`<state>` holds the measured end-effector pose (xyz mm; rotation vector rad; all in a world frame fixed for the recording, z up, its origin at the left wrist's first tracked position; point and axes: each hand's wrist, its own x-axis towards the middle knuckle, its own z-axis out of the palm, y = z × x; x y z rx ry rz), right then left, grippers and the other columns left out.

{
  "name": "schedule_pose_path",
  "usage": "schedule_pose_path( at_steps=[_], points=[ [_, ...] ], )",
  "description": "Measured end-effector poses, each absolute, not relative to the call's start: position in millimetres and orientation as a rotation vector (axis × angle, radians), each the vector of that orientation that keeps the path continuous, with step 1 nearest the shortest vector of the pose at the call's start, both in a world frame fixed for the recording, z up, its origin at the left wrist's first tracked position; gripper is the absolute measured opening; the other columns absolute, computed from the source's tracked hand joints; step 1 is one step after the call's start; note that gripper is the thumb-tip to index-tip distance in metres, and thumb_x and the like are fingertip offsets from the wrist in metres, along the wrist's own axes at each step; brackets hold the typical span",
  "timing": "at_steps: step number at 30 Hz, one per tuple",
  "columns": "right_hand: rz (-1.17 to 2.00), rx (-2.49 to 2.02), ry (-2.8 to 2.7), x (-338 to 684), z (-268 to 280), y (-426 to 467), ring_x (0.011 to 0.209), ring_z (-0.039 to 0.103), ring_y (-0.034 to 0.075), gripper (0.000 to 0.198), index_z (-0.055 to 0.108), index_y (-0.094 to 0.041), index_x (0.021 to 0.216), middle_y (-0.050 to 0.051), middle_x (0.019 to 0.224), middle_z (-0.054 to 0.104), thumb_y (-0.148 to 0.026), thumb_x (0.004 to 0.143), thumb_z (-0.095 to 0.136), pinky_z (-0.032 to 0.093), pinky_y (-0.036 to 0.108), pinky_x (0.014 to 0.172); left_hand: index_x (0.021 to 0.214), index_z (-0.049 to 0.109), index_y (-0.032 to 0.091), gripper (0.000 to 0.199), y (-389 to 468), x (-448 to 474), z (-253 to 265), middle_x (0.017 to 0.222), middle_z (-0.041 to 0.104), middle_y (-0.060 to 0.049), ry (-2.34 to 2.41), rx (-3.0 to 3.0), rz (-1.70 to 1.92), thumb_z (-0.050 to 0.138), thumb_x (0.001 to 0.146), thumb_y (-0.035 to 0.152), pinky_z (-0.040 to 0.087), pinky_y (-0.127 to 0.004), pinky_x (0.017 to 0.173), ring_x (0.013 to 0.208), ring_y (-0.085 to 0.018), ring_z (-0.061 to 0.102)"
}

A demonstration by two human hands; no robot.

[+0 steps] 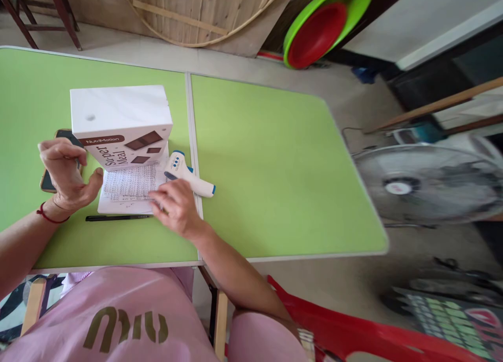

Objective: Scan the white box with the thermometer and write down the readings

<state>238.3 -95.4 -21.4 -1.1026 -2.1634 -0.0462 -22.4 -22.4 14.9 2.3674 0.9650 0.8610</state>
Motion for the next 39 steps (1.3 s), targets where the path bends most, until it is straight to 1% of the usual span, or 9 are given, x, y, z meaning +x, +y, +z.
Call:
schedule_pose_path(
  at_steps=[2, 5, 10, 14, 17, 22, 25, 30, 39],
  points=[
    [0.024, -0.88, -2.336, 222.2, -19.3, -103.7, 0.083, 0.055, 0.02, 0.015, 0.071, -0.018, 0.099, 0.006, 0.087, 0.063, -0.028, 0.089, 0.065, 0.044, 0.039, 0.078, 0.125, 0.052, 0.018, 0.037, -26.0, -17.6, 13.9, 0.089, 0.061, -0.008, 0.961, 2.426, 0.845, 0.057, 0.091, 0.033, 0.052, -0.03, 0.072, 0.087, -0.021, 0.061],
    [0.032, -0.826, -2.509, 208.9, -16.9, -112.1, 0.084, 0.055, 0.02, 0.019, 0.069, -0.016, 0.104, 0.007, 0.086, 0.064, -0.027, 0.089, 0.065, 0.041, 0.039, 0.082, 0.116, 0.056, 0.017, 0.027, -29.9, -11.8, 11.6, 0.081, 0.061, -0.005, 0.963, 2.483, 0.831, 0.055, 0.091, 0.028, 0.049, -0.026, 0.064, 0.076, -0.018, 0.061],
    [0.098, -0.756, -2.555, 214.0, -13.4, -111.8, 0.077, 0.055, 0.016, 0.016, 0.068, -0.015, 0.09, 0.004, 0.077, 0.062, -0.023, 0.095, 0.056, 0.04, 0.038, 0.084, 0.097, 0.057, 0.015, 0.014, -32.5, -5.1, 9.0, 0.068, 0.059, -0.001, 0.777, 2.737, 0.984, 0.043, 0.093, 0.015, 0.039, -0.022, 0.05, 0.055, -0.011, 0.053],
    [0.331, -0.696, -2.382, 227.8, -7.7, -106.5, 0.075, 0.057, 0.016, 0.014, 0.062, -0.016, 0.091, 0.004, 0.078, 0.064, -0.026, 0.096, 0.055, 0.043, 0.035, 0.078, 0.095, 0.057, 0.014, 0.011, -31.4, -3.6, 11.6, 0.064, 0.056, 0.002, 0.779, 2.676, 1.118, 0.047, 0.091, 0.012, 0.035, -0.02, 0.046, 0.05, -0.009, 0.048],
    [0.588, -0.86, -2.029, 235.7, -4.9, -105.9, 0.07, 0.057, 0.015, 0.011, 0.059, -0.02, 0.094, 0.003, 0.078, 0.062, -0.03, 0.095, 0.054, 0.047, 0.032, 0.067, 0.094, 0.059, 0.015, 0.01, -30.3, -5.1, 12.1, 0.063, 0.056, 0.002, 0.878, 2.556, 1.096, 0.049, 0.091, 0.015, 0.033, -0.02, 0.045, 0.048, -0.008, 0.047],
    [0.794, -1.169, -1.387, 232.7, -6.9, -105.6, 0.056, 0.052, 0.011, 0.016, 0.052, -0.022, 0.085, -0.001, 0.07, 0.057, -0.036, 0.086, 0.058, 0.045, 0.028, 0.054, 0.101, 0.066, 0.014, 0.025, -31.1, -6.5, 5.0, 0.075, 0.064, -0.004, 0.798, 2.681, 0.763, 0.043, 0.096, 0.022, 0.037, -0.023, 0.049, 0.056, -0.011, 0.055],
    [0.861, -1.23, -1.44, 226.9, -10.5, -101.1, 0.056, 0.052, 0.011, 0.013, 0.054, -0.021, 0.08, -0.001, 0.067, 0.057, -0.033, 0.081, 0.06, 0.046, 0.028, 0.056, 0.109, 0.067, 0.017, 0.033, -34.6, -4.5, 0.8, 0.082, 0.065, -0.006, 0.737, 2.825, 0.577, 0.037, 0.101, 0.027, 0.036, -0.026, 0.05, 0.062, -0.014, 0.058],
    [0.925, -1.291, -1.408, 223.3, -18.8, -95.8, 0.048, 0.047, 0.009, 0.011, 0.053, -0.021, 0.075, -0.004, 0.061, 0.054, -0.03, 0.076, 0.06, 0.042, 0.025, 0.048, 0.117, 0.067, 0.024, 0.03, -41.0, 0.0, -1.4, 0.086, 0.061, -0.005, 0.741, 2.958, 0.431, 0.042, 0.101, 0.031, 0.033, -0.03, 0.049, 0.063, -0.018, 0.057],
    [0.702, -1.323, -1.581, 227.1, -19.4, -93.7, 0.052, 0.048, 0.011, 0.014, 0.05, -0.022, 0.07, -0.003, 0.058, 0.055, -0.03, 0.08, 0.057, 0.043, 0.027, 0.054, 0.126, 0.061, 0.028, 0.029, -45.6, 3.9, 1.8, 0.086, 0.057, -0.006, 0.768, 3.076, 0.194, 0.049, 0.1, 0.031, 0.036, -0.031, 0.051, 0.064, -0.019, 0.055]
  ],
)
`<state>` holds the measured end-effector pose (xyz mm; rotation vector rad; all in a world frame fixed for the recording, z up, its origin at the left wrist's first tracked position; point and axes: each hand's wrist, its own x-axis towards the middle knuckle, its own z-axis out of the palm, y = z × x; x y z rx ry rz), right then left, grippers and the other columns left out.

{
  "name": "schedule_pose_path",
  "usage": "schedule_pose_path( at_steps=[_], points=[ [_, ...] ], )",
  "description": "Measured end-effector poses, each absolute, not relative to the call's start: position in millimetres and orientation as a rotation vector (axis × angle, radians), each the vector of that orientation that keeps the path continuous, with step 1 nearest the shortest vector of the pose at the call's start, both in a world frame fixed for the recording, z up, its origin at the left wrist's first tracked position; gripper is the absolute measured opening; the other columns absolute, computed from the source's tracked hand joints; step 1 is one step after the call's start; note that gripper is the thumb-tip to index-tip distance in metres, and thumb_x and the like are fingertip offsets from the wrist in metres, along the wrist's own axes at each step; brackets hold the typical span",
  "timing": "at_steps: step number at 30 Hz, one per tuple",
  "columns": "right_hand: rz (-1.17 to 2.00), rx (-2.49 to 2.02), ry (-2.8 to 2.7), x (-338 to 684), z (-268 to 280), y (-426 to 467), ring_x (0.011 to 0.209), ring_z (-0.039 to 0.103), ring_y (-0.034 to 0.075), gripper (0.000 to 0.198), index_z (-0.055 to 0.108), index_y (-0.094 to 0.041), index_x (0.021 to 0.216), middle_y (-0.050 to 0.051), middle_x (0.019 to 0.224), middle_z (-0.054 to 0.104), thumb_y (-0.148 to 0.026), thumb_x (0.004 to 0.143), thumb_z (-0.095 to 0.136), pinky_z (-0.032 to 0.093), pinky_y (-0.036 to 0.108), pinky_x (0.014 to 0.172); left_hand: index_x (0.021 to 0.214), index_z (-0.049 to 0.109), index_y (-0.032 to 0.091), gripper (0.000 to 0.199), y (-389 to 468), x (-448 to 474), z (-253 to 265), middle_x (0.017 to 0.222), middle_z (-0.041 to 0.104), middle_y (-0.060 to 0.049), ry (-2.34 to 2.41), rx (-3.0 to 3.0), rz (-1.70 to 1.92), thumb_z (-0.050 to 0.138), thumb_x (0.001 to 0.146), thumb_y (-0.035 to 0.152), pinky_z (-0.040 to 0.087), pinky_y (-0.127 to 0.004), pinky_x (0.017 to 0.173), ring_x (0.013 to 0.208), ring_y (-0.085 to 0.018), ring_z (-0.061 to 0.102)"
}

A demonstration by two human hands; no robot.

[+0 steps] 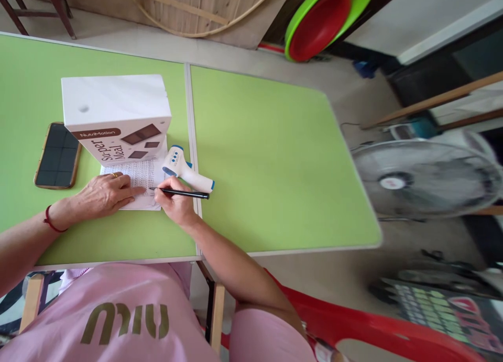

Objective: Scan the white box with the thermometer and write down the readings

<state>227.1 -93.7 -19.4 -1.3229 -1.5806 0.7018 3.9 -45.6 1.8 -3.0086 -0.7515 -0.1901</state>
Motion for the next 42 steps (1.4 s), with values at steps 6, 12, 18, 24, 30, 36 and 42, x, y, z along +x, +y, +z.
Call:
schedule_pose_path(
  at_steps=[6, 12, 18, 24, 30, 36, 42],
  points=[
    [0.711, -1.272, -1.62, 227.4, -22.1, -94.1, 0.051, 0.048, 0.01, 0.013, 0.051, -0.022, 0.073, -0.004, 0.059, 0.056, -0.025, 0.082, 0.058, 0.041, 0.025, 0.052, 0.126, 0.062, 0.028, 0.029, -46.7, 5.0, 2.5, 0.085, 0.057, -0.005, -0.761, -3.012, -0.188, 0.052, 0.099, 0.03, 0.037, -0.031, 0.051, 0.064, -0.02, 0.056],
    [0.606, -1.17, -1.677, 227.1, -23.9, -92.9, 0.049, 0.048, 0.008, 0.012, 0.051, -0.021, 0.074, -0.006, 0.058, 0.056, -0.02, 0.083, 0.058, 0.041, 0.022, 0.049, 0.125, 0.063, 0.029, 0.029, -47.3, 6.1, 3.1, 0.086, 0.058, -0.005, -0.781, -3.016, -0.183, 0.055, 0.098, 0.031, 0.039, -0.032, 0.053, 0.065, -0.021, 0.057],
    [0.536, -1.187, -1.71, 227.5, -24.0, -93.2, 0.048, 0.05, 0.009, 0.012, 0.051, -0.021, 0.074, -0.006, 0.057, 0.056, -0.02, 0.084, 0.057, 0.041, 0.022, 0.048, 0.125, 0.064, 0.028, 0.029, -46.7, 5.5, 2.6, 0.086, 0.058, -0.004, -0.768, -3.014, -0.207, 0.055, 0.098, 0.032, 0.039, -0.031, 0.052, 0.064, -0.021, 0.057],
    [0.523, -1.15, -1.722, 227.3, -23.6, -93.1, 0.048, 0.05, 0.007, 0.012, 0.051, -0.021, 0.075, -0.006, 0.058, 0.056, -0.018, 0.084, 0.058, 0.041, 0.02, 0.047, 0.124, 0.064, 0.028, 0.028, -46.9, 5.1, 2.8, 0.085, 0.057, -0.004, -0.759, -3.018, -0.219, 0.056, 0.097, 0.031, 0.039, -0.031, 0.052, 0.063, -0.02, 0.056],
    [0.545, -1.164, -1.69, 227.7, -24.6, -93.1, 0.047, 0.048, 0.007, 0.013, 0.05, -0.021, 0.074, -0.006, 0.058, 0.055, -0.018, 0.084, 0.058, 0.04, 0.02, 0.047, 0.123, 0.064, 0.028, 0.027, -46.2, 4.2, 1.5, 0.086, 0.057, -0.004, -0.753, -3.006, -0.23, 0.056, 0.097, 0.032, 0.039, -0.031, 0.052, 0.063, -0.019, 0.055],
    [0.522, -1.193, -1.696, 227.8, -24.9, -92.6, 0.047, 0.049, 0.009, 0.012, 0.05, -0.021, 0.073, -0.006, 0.057, 0.056, -0.02, 0.083, 0.057, 0.042, 0.021, 0.047, 0.124, 0.064, 0.028, 0.028, -46.0, 5.1, 1.1, 0.087, 0.058, -0.005, -0.757, -3.02, -0.231, 0.055, 0.098, 0.031, 0.039, -0.031, 0.053, 0.065, -0.02, 0.056],
    [0.508, -1.189, -1.704, 227.7, -24.3, -92.8, 0.047, 0.049, 0.008, 0.012, 0.051, -0.021, 0.073, -0.006, 0.056, 0.056, -0.02, 0.083, 0.057, 0.041, 0.021, 0.047, 0.122, 0.065, 0.028, 0.027, -46.4, 4.4, 2.2, 0.086, 0.058, -0.005, -0.758, -3.009, -0.217, 0.057, 0.097, 0.031, 0.038, -0.031, 0.052, 0.064, -0.021, 0.056]
  ],
)
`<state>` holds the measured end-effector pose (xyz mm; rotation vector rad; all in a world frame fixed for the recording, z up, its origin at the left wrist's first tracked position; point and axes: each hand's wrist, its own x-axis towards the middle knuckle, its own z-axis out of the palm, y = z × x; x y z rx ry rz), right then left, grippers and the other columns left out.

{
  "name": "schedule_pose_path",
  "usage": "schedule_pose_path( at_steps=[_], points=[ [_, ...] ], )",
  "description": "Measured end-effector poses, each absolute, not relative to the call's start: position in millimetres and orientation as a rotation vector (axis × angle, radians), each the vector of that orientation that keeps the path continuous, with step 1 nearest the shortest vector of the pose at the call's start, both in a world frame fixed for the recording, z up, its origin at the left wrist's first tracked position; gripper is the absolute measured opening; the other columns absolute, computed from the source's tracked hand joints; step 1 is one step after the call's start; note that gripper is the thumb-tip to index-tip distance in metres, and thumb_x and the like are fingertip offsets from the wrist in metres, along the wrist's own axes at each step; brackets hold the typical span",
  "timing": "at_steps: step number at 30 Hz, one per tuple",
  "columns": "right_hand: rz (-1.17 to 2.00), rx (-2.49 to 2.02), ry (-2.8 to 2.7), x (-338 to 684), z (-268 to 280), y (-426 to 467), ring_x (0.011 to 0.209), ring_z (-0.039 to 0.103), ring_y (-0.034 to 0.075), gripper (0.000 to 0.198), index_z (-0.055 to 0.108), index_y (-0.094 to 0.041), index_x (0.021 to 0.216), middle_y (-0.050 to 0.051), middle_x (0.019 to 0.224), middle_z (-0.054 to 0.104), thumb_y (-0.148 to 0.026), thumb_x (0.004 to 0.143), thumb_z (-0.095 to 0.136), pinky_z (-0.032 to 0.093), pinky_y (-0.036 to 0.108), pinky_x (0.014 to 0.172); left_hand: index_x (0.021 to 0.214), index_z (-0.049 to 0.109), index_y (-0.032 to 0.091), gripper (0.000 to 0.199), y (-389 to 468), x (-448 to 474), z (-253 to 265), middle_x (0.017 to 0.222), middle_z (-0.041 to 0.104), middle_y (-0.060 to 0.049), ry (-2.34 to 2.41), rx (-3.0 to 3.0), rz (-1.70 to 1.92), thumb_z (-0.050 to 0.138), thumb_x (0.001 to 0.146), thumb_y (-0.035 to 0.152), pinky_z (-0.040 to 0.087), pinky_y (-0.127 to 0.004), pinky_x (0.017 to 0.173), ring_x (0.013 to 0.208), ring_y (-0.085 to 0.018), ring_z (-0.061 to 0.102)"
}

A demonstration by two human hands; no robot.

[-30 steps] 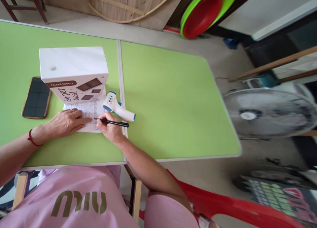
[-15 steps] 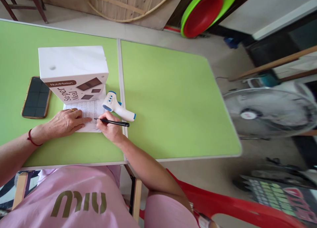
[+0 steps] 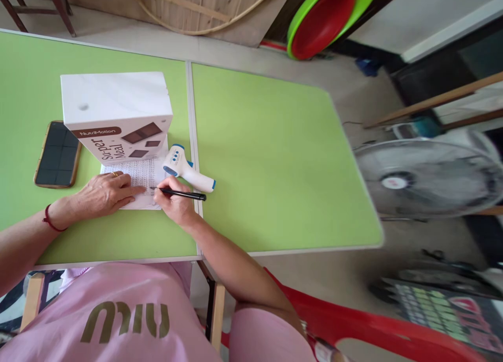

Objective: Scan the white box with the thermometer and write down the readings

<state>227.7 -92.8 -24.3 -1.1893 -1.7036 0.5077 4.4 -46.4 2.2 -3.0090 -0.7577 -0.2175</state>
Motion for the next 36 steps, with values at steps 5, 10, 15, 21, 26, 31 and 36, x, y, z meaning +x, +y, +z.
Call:
schedule_pose_path(
  at_steps=[5, 10, 15, 21, 26, 31, 36],
  points=[
    [0.522, -1.189, -1.699, 228.1, -25.0, -93.2, 0.047, 0.048, 0.008, 0.013, 0.05, -0.021, 0.073, -0.006, 0.056, 0.054, -0.02, 0.083, 0.058, 0.04, 0.021, 0.047, 0.124, 0.064, 0.028, 0.028, -46.3, 4.2, 2.4, 0.087, 0.058, -0.004, -0.756, -3.018, -0.216, 0.056, 0.097, 0.031, 0.037, -0.031, 0.053, 0.064, -0.02, 0.056],
    [0.535, -1.202, -1.697, 229.2, -26.2, -92.7, 0.049, 0.048, 0.009, 0.012, 0.05, -0.021, 0.074, -0.006, 0.059, 0.055, -0.02, 0.083, 0.058, 0.041, 0.022, 0.049, 0.124, 0.064, 0.028, 0.028, -46.2, 4.1, 3.0, 0.087, 0.058, -0.005, -0.751, -3.018, -0.228, 0.056, 0.097, 0.031, 0.036, -0.03, 0.053, 0.065, -0.02, 0.055],
    [0.535, -1.206, -1.707, 230.0, -25.3, -92.5, 0.049, 0.048, 0.009, 0.012, 0.05, -0.021, 0.074, -0.005, 0.058, 0.055, -0.019, 0.082, 0.058, 0.041, 0.022, 0.049, 0.123, 0.064, 0.028, 0.027, -45.9, 4.1, 2.2, 0.086, 0.058, -0.005, -0.753, -3.02, -0.225, 0.056, 0.097, 0.031, 0.035, -0.029, 0.053, 0.064, -0.019, 0.053],
    [0.538, -1.272, -1.713, 229.8, -24.2, -92.9, 0.049, 0.049, 0.01, 0.013, 0.048, -0.022, 0.072, -0.004, 0.057, 0.055, -0.023, 0.082, 0.056, 0.042, 0.023, 0.049, 0.124, 0.064, 0.028, 0.027, -45.3, 3.3, 1.7, 0.087, 0.057, -0.006, -0.752, -3.031, -0.202, 0.054, 0.098, 0.031, 0.034, -0.029, 0.053, 0.064, -0.018, 0.052],
    [0.525, -1.255, -1.709, 229.8, -24.7, -92.6, 0.048, 0.048, 0.009, 0.013, 0.048, -0.021, 0.072, -0.005, 0.057, 0.055, -0.023, 0.083, 0.055, 0.042, 0.022, 0.049, 0.124, 0.064, 0.027, 0.028, -45.2, 3.6, 2.3, 0.087, 0.058, -0.006, -0.747, -3.024, -0.189, 0.054, 0.098, 0.031, 0.035, -0.03, 0.054, 0.065, -0.019, 0.053],
    [0.502, -1.221, -1.718, 229.2, -23.4, -92.3, 0.047, 0.048, 0.009, 0.013, 0.048, -0.021, 0.072, -0.005, 0.056, 0.054, -0.021, 0.082, 0.056, 0.041, 0.021, 0.047, 0.124, 0.064, 0.028, 0.028, -45.4, 3.6, 1.1, 0.087, 0.057, -0.005, -0.737, -3.015, -0.186, 0.052, 0.099, 0.032, 0.037, -0.031, 0.054, 0.064, -0.019, 0.053],
    [0.514, -1.239, -1.704, 228.8, -23.4, -92.0, 0.048, 0.049, 0.009, 0.013, 0.048, -0.021, 0.071, -0.005, 0.057, 0.055, -0.02, 0.082, 0.056, 0.042, 0.022, 0.048, 0.124, 0.064, 0.028, 0.028, -45.3, 3.3, 1.6, 0.088, 0.057, -0.005, -0.734, -3.012, -0.194, 0.053, 0.098, 0.031, 0.038, -0.031, 0.054, 0.065, -0.019, 0.054]
  ],
)
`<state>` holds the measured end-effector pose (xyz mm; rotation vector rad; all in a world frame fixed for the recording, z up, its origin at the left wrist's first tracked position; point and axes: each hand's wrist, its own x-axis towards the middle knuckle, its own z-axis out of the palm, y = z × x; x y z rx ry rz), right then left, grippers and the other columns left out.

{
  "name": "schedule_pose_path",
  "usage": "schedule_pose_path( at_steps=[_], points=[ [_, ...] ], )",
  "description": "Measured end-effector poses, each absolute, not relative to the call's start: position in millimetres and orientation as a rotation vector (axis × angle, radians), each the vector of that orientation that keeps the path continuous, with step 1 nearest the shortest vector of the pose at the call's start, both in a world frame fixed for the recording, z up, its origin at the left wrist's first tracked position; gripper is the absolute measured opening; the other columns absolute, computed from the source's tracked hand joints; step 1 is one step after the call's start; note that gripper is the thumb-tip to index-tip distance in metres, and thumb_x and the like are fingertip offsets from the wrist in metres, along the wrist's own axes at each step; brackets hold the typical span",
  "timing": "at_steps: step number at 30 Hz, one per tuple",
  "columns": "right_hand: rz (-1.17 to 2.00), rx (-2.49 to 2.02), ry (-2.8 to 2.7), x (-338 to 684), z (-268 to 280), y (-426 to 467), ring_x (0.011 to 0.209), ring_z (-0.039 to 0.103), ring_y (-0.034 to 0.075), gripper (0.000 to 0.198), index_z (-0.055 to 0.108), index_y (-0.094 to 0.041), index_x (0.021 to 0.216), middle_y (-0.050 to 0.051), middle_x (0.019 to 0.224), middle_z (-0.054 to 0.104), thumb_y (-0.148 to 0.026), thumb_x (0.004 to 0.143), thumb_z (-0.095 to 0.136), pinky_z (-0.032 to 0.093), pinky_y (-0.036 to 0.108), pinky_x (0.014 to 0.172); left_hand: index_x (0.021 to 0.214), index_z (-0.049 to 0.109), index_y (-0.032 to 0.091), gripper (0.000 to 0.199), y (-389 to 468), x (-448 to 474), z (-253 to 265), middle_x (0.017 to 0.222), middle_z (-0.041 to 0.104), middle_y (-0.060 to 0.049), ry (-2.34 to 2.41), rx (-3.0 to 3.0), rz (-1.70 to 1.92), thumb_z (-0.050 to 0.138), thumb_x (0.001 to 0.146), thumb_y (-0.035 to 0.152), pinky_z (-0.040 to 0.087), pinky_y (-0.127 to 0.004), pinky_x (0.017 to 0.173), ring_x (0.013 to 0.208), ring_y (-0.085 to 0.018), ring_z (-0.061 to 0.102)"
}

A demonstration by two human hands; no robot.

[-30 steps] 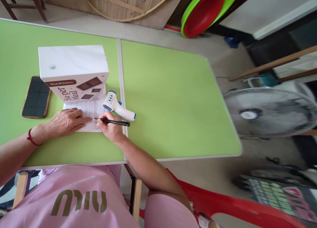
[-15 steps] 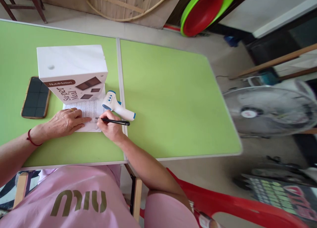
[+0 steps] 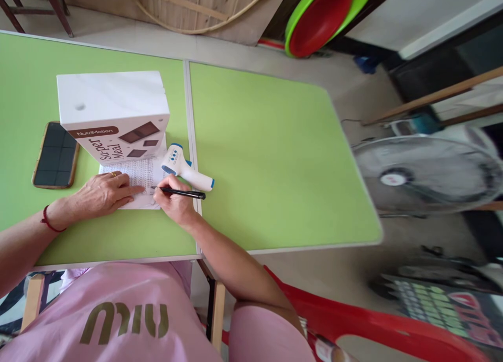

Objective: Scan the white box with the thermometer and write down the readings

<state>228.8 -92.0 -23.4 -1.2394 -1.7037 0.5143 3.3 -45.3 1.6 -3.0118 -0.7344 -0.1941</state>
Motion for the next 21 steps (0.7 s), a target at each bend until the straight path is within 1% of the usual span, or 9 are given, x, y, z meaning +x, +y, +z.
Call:
schedule_pose_path(
  at_steps=[9, 17, 21],
  points=[
    [0.516, -1.266, -1.676, 231.4, -25.6, -92.0, 0.05, 0.05, 0.01, 0.012, 0.048, -0.022, 0.072, -0.004, 0.058, 0.056, -0.022, 0.081, 0.055, 0.044, 0.024, 0.049, 0.124, 0.063, 0.028, 0.027, -45.0, 3.1, 1.7, 0.086, 0.057, -0.005, -0.737, -3.014, -0.184, 0.052, 0.099, 0.031, 0.037, -0.031, 0.054, 0.064, -0.019, 0.053],
    [0.474, -1.25, -1.702, 230.3, -23.4, -91.6, 0.049, 0.049, 0.009, 0.013, 0.048, -0.021, 0.07, -0.005, 0.056, 0.055, -0.021, 0.081, 0.055, 0.042, 0.023, 0.048, 0.124, 0.063, 0.029, 0.028, -44.5, 3.3, 1.2, 0.087, 0.057, -0.005, -0.756, -3.026, -0.192, 0.053, 0.099, 0.031, 0.037, -0.031, 0.054, 0.064, -0.018, 0.053],
    [0.514, -1.253, -1.694, 231.2, -23.4, -91.5, 0.048, 0.047, 0.009, 0.013, 0.047, -0.022, 0.07, -0.005, 0.056, 0.053, -0.02, 0.079, 0.054, 0.041, 0.023, 0.046, 0.124, 0.063, 0.028, 0.028, -44.6, 3.1, 1.1, 0.087, 0.057, -0.005, -0.751, -3.026, -0.185, 0.051, 0.099, 0.032, 0.037, -0.031, 0.053, 0.065, -0.019, 0.053]
  ],
)
